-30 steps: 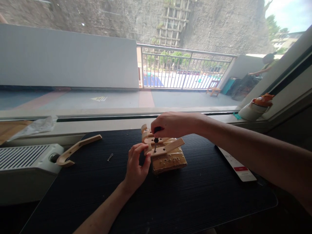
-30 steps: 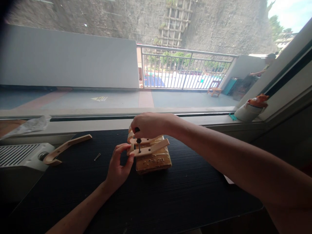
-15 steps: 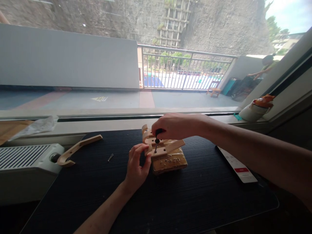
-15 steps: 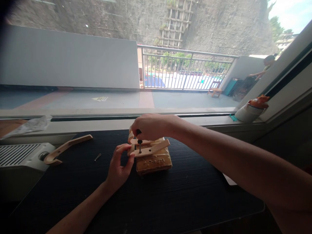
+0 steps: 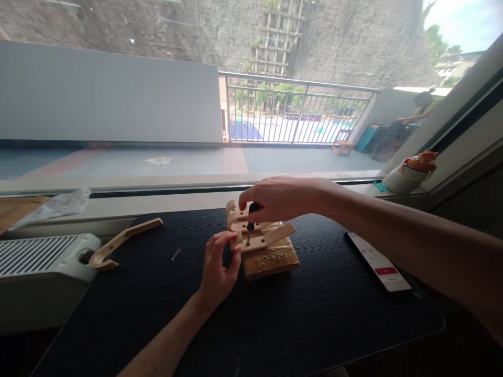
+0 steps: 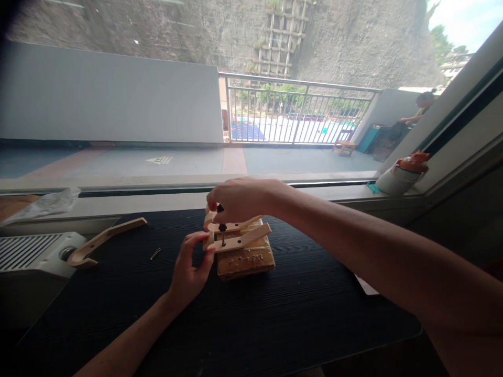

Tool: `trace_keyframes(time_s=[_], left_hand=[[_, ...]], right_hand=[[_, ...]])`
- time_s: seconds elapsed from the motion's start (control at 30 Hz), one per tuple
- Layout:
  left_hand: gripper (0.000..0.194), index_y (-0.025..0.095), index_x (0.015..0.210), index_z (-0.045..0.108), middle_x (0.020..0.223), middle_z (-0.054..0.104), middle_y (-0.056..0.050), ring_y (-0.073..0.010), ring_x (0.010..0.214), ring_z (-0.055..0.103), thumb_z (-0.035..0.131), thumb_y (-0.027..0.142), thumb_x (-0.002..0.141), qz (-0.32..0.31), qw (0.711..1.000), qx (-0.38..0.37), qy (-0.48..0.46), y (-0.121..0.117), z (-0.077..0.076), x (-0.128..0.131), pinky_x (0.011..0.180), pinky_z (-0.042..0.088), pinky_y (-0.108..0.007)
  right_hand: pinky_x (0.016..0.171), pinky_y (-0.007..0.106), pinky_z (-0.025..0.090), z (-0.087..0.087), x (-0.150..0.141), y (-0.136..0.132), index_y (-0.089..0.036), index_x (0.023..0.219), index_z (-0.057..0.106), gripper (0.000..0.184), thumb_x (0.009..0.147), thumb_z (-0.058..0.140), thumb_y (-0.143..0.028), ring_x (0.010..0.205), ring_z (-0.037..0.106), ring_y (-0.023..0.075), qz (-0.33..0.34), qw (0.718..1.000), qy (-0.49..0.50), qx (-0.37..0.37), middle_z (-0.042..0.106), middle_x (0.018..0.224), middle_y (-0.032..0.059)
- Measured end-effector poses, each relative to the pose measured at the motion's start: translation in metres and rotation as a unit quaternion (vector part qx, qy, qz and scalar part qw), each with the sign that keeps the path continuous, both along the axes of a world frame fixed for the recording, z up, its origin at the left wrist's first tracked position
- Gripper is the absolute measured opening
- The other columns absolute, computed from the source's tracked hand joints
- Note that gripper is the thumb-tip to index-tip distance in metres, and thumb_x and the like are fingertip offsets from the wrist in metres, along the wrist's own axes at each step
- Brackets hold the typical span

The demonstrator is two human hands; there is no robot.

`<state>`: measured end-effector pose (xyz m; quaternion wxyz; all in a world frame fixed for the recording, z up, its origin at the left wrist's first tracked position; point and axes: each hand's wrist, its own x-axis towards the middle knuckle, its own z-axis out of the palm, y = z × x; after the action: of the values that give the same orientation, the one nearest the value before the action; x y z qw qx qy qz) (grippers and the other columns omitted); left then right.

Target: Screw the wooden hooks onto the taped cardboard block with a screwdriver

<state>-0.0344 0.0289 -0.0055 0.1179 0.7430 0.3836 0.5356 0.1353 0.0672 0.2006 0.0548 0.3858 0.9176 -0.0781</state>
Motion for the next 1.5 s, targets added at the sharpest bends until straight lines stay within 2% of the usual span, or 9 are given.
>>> trace_keyframes(time_s=[0.1,0.2,0.4,0.53,0.6,0.77,1.1,1.4,1.5], left_hand=[[0.034,0.023,0.112,0.046,0.106,0.055,-0.007,-0.0211,0.102,0.054,0.055,0.017,0.081,0.000,1.000,-0.001,-0.004,0.000,0.000,0.000,0.090,0.044,-0.040],[0.034,0.023,0.112,0.047,0.106,0.055,-0.007,-0.0211,0.101,0.055,0.055,0.017,0.080,0.001,1.000,-0.004,-0.007,-0.001,-0.001,0.000,0.090,0.045,-0.040],[0.035,0.023,0.113,0.046,0.106,0.055,-0.007,-0.0209,0.101,0.054,0.055,0.016,0.080,0.000,1.000,-0.005,-0.004,-0.001,-0.001,0.001,0.091,0.044,-0.040],[0.035,0.023,0.113,0.046,0.105,0.055,-0.007,-0.0209,0.101,0.055,0.055,0.016,0.080,0.000,1.000,-0.004,0.001,-0.001,0.000,0.001,0.091,0.044,-0.040],[0.035,0.023,0.113,0.046,0.106,0.055,-0.007,-0.0209,0.101,0.054,0.055,0.016,0.080,0.001,1.000,-0.003,0.000,-0.001,0.000,0.001,0.091,0.044,-0.040],[0.036,0.023,0.114,0.046,0.106,0.055,-0.007,-0.0210,0.101,0.054,0.056,0.015,0.080,-0.001,1.000,-0.003,-0.002,0.000,-0.001,0.000,0.091,0.044,-0.039],[0.036,0.021,0.113,0.046,0.104,0.054,-0.006,-0.0199,0.100,0.054,0.056,0.013,0.080,0.001,1.000,-0.002,0.001,-0.001,0.000,0.001,0.091,0.043,-0.039],[0.037,0.021,0.114,0.046,0.103,0.054,-0.006,-0.0193,0.099,0.053,0.057,0.013,0.079,0.005,1.000,0.006,0.009,-0.001,0.001,0.001,0.090,0.043,-0.038],[0.037,0.021,0.114,0.045,0.104,0.054,-0.006,-0.0193,0.099,0.053,0.057,0.014,0.079,0.006,1.000,0.001,0.007,0.000,0.001,0.001,0.090,0.044,-0.038]], right_hand=[[0.056,0.027,0.032,0.005,-0.002,-0.005,-0.020,0.097,0.067,0.029,0.083,0.044,-0.031,0.062,0.049,0.0115,0.005,1.000,-0.017,-0.009,0.066,0.082,0.0055],[0.056,0.027,0.031,0.002,-0.005,-0.007,-0.018,0.090,0.068,0.031,0.085,0.039,-0.029,0.060,0.046,0.0108,-0.004,0.999,-0.031,-0.010,0.065,0.078,0.0057],[0.055,0.026,0.028,-0.009,-0.003,-0.002,-0.016,0.092,0.067,0.034,0.085,0.038,-0.033,0.060,0.045,0.0108,-0.010,1.000,-0.008,0.011,0.064,0.078,0.0064],[0.054,0.026,0.031,-0.002,0.001,-0.002,-0.018,0.105,0.064,0.035,0.082,0.044,-0.036,0.062,0.048,0.0114,-0.018,1.000,-0.021,-0.007,0.065,0.086,0.0061],[0.054,0.026,0.032,0.004,0.001,-0.004,-0.021,0.109,0.062,0.035,0.079,0.047,-0.032,0.063,0.049,0.0117,-0.011,1.000,-0.019,-0.014,0.065,0.088,0.0051],[0.053,0.027,0.031,0.009,-0.006,-0.008,-0.018,0.092,0.068,0.027,0.080,0.044,-0.024,0.061,0.047,0.0121,-0.001,0.999,-0.038,-0.005,0.065,0.079,0.0054],[0.054,0.029,0.032,0.001,-0.004,-0.010,-0.013,0.087,0.068,0.033,0.084,0.042,-0.032,0.061,0.050,0.0142,-0.041,0.996,-0.064,0.041,0.064,0.075,0.0094],[0.050,0.026,0.028,0.000,-0.013,-0.020,-0.015,0.080,0.066,0.021,0.081,0.047,-0.024,0.049,0.037,0.0081,-0.035,0.994,-0.097,0.044,0.059,0.065,0.0047],[0.051,0.026,0.028,-0.001,-0.015,-0.018,-0.016,0.081,0.067,0.020,0.080,0.049,-0.025,0.050,0.038,0.0087,-0.025,0.994,-0.094,0.044,0.058,0.062,0.0045]])
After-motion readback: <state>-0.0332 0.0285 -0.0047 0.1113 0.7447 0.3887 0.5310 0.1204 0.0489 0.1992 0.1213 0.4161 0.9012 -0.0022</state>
